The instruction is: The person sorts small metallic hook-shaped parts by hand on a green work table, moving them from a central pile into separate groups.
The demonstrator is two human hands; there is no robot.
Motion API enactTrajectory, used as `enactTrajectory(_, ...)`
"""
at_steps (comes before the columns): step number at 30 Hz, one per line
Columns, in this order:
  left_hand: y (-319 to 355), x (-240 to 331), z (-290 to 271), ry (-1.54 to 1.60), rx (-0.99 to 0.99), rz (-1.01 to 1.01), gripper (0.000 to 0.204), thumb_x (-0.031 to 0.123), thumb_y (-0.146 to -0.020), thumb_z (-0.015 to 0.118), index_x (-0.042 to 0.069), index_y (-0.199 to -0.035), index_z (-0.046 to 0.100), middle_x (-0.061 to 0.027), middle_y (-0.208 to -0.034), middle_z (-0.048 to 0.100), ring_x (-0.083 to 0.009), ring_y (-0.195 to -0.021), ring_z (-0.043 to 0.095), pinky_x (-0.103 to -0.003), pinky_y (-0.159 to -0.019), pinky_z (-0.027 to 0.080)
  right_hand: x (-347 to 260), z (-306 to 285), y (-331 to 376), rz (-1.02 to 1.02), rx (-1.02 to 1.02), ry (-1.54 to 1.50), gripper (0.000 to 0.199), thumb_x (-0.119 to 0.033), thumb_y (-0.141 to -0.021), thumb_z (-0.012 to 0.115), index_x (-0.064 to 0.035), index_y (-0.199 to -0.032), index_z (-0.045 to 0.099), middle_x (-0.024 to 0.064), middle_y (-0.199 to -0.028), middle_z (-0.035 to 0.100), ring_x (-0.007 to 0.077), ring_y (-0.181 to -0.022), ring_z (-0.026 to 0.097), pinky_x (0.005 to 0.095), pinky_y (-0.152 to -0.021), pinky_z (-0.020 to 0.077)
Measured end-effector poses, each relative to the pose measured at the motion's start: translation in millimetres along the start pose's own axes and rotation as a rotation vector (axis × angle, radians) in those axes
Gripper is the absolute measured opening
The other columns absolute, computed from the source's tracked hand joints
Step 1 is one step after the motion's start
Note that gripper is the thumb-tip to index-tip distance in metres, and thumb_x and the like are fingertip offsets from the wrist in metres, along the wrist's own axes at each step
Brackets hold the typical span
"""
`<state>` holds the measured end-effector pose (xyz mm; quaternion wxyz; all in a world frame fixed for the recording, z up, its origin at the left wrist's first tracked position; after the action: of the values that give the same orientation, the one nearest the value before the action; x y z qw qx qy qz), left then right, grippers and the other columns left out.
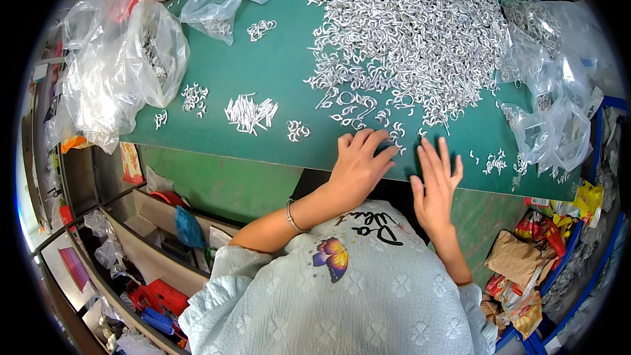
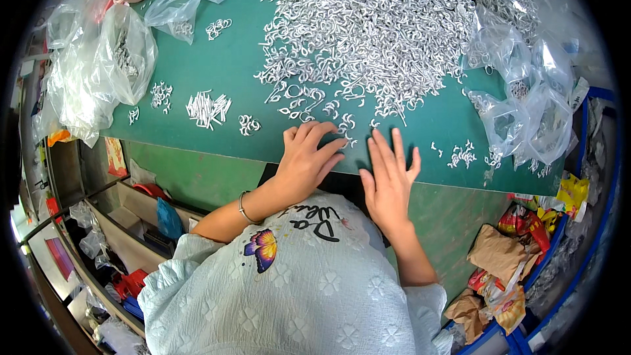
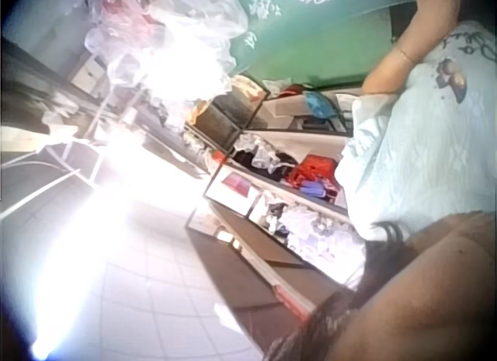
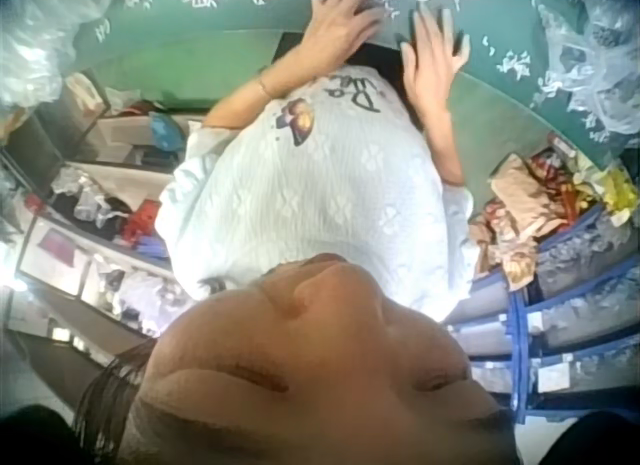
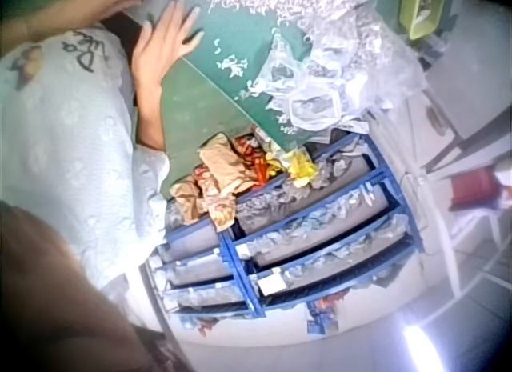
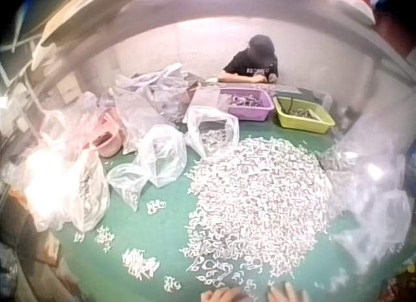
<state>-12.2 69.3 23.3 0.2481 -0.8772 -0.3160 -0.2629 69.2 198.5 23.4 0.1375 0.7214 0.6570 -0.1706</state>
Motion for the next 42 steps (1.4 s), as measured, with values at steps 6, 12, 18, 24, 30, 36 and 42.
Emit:
enactTrajectory(6,4.7,-12.3,-7.5,0.003,0.08,-0.043,0.026,0.006,-0.076,0.073,0.009,-0.101,0.065,-0.0053,-0.109,0.059,-0.0247,-0.103,0.055,-0.041,-0.083,0.035,-20.0,10.7,-8.5,-0.111,-0.157,0.023,0.057,-0.02,-0.083,0.065,-0.0075,-0.136,0.051,0.0024,-0.15,0.04,0.0323,-0.143,0.026,0.0653,-0.109,0.0123)
enactTrajectory(12,-0.1,-1.9,-0.1,0.032,0.027,-0.012,0.033,0.009,-0.077,0.073,0.008,-0.109,0.065,-0.0075,-0.117,0.057,-0.0268,-0.109,0.053,-0.041,-0.085,0.035,-5.5,7.0,4.9,-0.086,-0.155,0.026,0.062,-0.024,-0.081,0.068,-0.0074,-0.138,0.049,0.0019,-0.15,0.04,0.0313,-0.144,0.025,0.0675,-0.109,0.0108)
enactTrajectory(18,1.3,-3.0,2.3,0.03,0.006,0.008,0.032,0.011,-0.078,0.072,0.008,-0.11,0.065,-0.008,-0.12,0.056,-0.0285,-0.11,0.051,-0.043,-0.085,0.035,13.4,0.0,15.9,0.01,-0.056,0.101,0.062,-0.029,-0.085,0.063,-0.0077,-0.141,0.046,0.0042,-0.152,0.038,0.034,-0.144,0.025,0.0662,-0.11,0.0079)
enactTrajectory(24,-1.7,4.3,9.3,0.022,0.022,0.033,0.028,0.008,-0.075,0.073,0.009,-0.103,0.066,-0.0073,-0.116,0.056,-0.0289,-0.109,0.051,-0.042,-0.085,0.035,-4.4,11.7,5.2,-0.04,-0.17,0.124,0.062,-0.03,-0.085,0.062,-0.0087,-0.141,0.045,0.0037,-0.151,0.039,0.033,-0.144,0.024,0.0665,-0.109,0.0075)
enactTrajectory(30,0.5,-0.5,3.6,0.024,0.027,-0.008,0.029,0.004,-0.075,0.073,0.009,-0.102,0.066,-0.0075,-0.115,0.056,-0.0285,-0.108,0.051,-0.042,-0.085,0.035,14.6,-9.2,2.5,0.056,0.052,0.07,0.059,-0.023,-0.089,0.057,-0.0041,-0.143,0.042,0.0063,-0.153,0.035,0.0351,-0.144,0.024,0.0648,-0.11,0.0062)
enactTrajectory(36,-0.9,-1.0,-1.2,0.055,0.081,-0.054,0.031,0.002,-0.076,0.071,0.009,-0.105,0.064,-0.007,-0.113,0.056,-0.0272,-0.106,0.053,-0.04,-0.086,0.035,-1.9,5.2,-9.6,0.014,-0.098,0.067,0.059,-0.023,-0.087,0.061,-0.003,-0.14,0.044,0.0063,-0.152,0.036,0.0331,-0.144,0.024,0.0651,-0.11,0.0099)
enactTrajectory(42,1.6,-6.6,-6.5,0.041,0.099,-0.066,0.03,0.0,-0.076,0.07,0.008,-0.104,0.065,-0.0071,-0.113,0.057,-0.0267,-0.105,0.053,-0.04,-0.086,0.035,7.8,-2.0,7.8,0.033,-0.011,0.033,0.052,-0.02,-0.087,0.063,-0.0068,-0.136,0.051,0.005,-0.144,0.047,0.0331,-0.142,0.029,0.0639,-0.11,0.007)
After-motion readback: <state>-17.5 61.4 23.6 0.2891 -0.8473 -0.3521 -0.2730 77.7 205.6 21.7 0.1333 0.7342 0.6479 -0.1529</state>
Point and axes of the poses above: each hand's wrist, its own y-axis away from the middle knuckle, its own z-axis out of the palm, x = y × z, the point moved 7 cm from there along -y, towards the middle knuckle
